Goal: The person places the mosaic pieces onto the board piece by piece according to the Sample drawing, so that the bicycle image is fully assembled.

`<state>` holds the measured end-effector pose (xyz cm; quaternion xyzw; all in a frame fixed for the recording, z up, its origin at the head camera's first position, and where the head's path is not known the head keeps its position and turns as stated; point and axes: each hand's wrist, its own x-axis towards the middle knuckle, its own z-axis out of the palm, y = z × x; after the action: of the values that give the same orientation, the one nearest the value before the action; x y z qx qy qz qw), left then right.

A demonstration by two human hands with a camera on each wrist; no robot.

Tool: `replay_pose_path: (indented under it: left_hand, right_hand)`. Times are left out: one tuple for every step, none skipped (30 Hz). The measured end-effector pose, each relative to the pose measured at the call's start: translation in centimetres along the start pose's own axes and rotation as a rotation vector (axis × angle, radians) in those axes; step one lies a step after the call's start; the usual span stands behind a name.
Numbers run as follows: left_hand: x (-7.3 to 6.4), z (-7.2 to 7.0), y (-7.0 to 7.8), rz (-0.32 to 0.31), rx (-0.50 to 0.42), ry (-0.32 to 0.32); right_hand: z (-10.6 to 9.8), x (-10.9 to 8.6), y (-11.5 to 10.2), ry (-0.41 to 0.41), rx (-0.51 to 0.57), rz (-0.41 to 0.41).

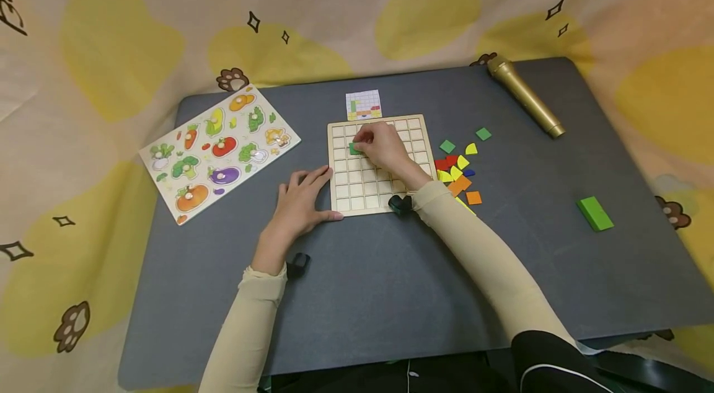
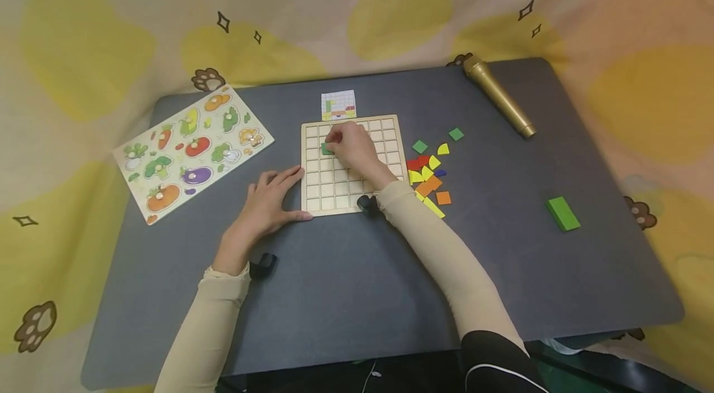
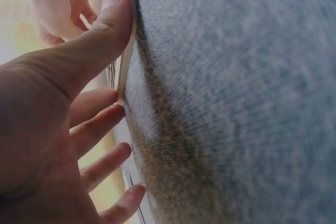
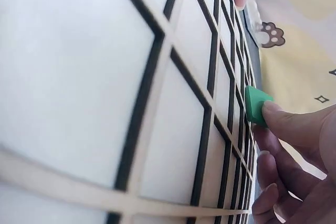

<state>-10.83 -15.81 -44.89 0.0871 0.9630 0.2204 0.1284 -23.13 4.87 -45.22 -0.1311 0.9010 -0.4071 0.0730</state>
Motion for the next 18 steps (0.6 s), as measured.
replay_pose_path:
  left_hand:
    - [0.00, 0.01, 0.00, 0.001, 0.000, -0.001]
    - [0.00, -0.01, 0.00, 0.001, -0.001, -0.001]
    - [0.01, -0.01, 0.00, 0.002, -0.001, -0.001]
    - [0.00, 0.00, 0.02, 0.003, 0.000, -0.001]
    - [0.01, -0.02, 0.04, 0.002, -0.004, -0.002]
    - [0.02, -0.02, 0.06, 0.003, -0.004, -0.003]
    - [0.02, -0.03, 0.09, 0.004, -0.004, -0.003]
    - [0.02, -0.04, 0.11, 0.005, -0.005, -0.002]
    - [0.02, -0.03, 0.13, 0.005, -0.005, -0.003]
    - [0.01, -0.02, 0.13, 0.007, -0.003, -0.001]
    - [0.01, -0.01, 0.13, 0.006, -0.004, -0.002]
    - [-0.01, 0.00, 0.12, 0.008, -0.001, -0.001]
    - [-0.03, 0.01, 0.12, 0.008, -0.001, -0.001]
    - [-0.06, 0.02, 0.11, 0.009, 0.001, 0.001]
    - [-0.09, 0.03, 0.10, 0.008, 0.001, 0.001]
    - [-0.12, 0.03, 0.09, 0.008, 0.001, 0.001]
    - [-0.14, 0.03, 0.08, 0.005, -0.001, -0.001]
    - [-0.17, 0.04, 0.07, 0.004, 0.000, -0.001]
  right_hand:
    - [0.06, 0.03, -0.05, -0.001, 0.001, 0.000]
    - [0.12, 0.07, -0.09, -0.003, 0.001, -0.001]
    - [0.19, 0.11, -0.10, -0.010, 0.001, 0.000]
    - [0.25, 0.13, -0.11, -0.016, -0.003, -0.001]
    - [0.27, 0.12, -0.14, -0.023, -0.008, -0.001]
    - [0.30, 0.11, -0.16, -0.028, -0.014, 0.002]
    - [0.31, 0.10, -0.20, -0.032, -0.020, 0.005]
    - [0.32, 0.08, -0.22, -0.036, -0.028, 0.009]
    - [0.32, 0.06, -0.25, -0.037, -0.038, 0.014]
    - [0.34, 0.03, -0.28, -0.035, -0.048, 0.020]
    - [0.35, 0.00, -0.30, -0.034, -0.057, 0.028]
    - [0.37, -0.01, -0.32, -0.032, -0.070, 0.034]
    - [0.40, -0.02, -0.35, -0.030, -0.085, 0.035]
    - [0.44, -0.03, -0.38, -0.029, -0.105, 0.034]
    - [0.47, -0.05, -0.43, -0.029, -0.122, 0.031]
    - [0.50, -0.07, -0.48, -0.030, -0.139, 0.027]
    - [0.49, -0.11, -0.54, -0.032, -0.156, 0.021]
    - [0.45, -0.16, -0.61, -0.035, -0.172, 0.014]
